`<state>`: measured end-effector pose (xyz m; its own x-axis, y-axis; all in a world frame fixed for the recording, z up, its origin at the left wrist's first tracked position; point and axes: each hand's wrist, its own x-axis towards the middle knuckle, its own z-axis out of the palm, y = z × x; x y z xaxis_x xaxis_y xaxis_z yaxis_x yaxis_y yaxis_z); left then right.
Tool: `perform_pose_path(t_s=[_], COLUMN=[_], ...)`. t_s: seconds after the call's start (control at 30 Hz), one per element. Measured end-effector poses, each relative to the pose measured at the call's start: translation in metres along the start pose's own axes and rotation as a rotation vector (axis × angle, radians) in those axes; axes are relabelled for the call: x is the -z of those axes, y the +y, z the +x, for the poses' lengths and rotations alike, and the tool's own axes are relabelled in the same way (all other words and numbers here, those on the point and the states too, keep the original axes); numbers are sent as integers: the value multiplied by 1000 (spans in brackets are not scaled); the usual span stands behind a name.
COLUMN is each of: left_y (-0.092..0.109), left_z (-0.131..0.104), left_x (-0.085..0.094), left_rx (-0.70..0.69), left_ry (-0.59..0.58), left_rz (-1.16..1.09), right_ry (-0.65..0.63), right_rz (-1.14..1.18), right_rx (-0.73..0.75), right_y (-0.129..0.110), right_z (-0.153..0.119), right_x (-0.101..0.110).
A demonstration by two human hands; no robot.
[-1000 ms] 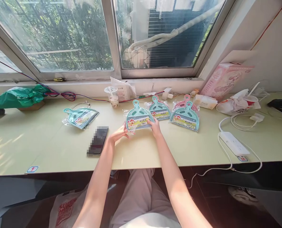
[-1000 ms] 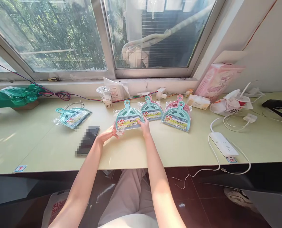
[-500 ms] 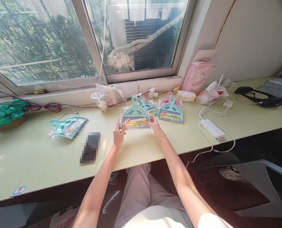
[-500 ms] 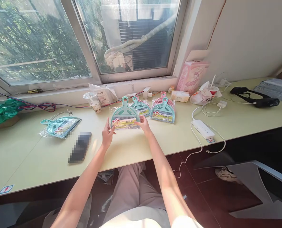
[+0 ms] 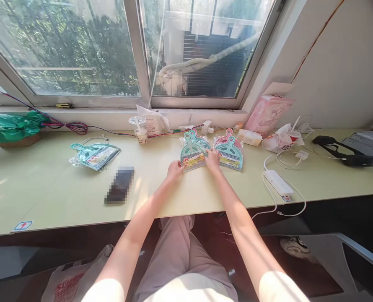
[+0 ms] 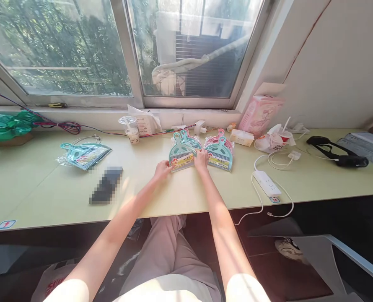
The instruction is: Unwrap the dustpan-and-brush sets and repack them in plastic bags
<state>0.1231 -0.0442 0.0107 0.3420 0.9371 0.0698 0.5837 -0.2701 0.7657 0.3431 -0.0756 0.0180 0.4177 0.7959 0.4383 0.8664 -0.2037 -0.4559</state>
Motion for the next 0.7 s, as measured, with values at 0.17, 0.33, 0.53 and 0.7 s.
perform_pose_path(t_s=[0.17, 0.33, 0.53, 0.7], left_y=[5, 12, -14, -78], left_z=[27, 37, -10, -71], left_x=[-11, -19, 21, 122], left_rx=[47, 36, -7, -32], left_ry=[23, 55, -23, 364], left_rz=[-27, -78, -215, -196], right_ry=[229, 107, -36, -201], right_rz=[-46, -81, 9, 203], right_rx=[-35, 390, 623, 765], right_y=[-23, -51, -69, -111], right_z=[-12, -59, -94, -143], right_x=[-16, -24, -14, -1])
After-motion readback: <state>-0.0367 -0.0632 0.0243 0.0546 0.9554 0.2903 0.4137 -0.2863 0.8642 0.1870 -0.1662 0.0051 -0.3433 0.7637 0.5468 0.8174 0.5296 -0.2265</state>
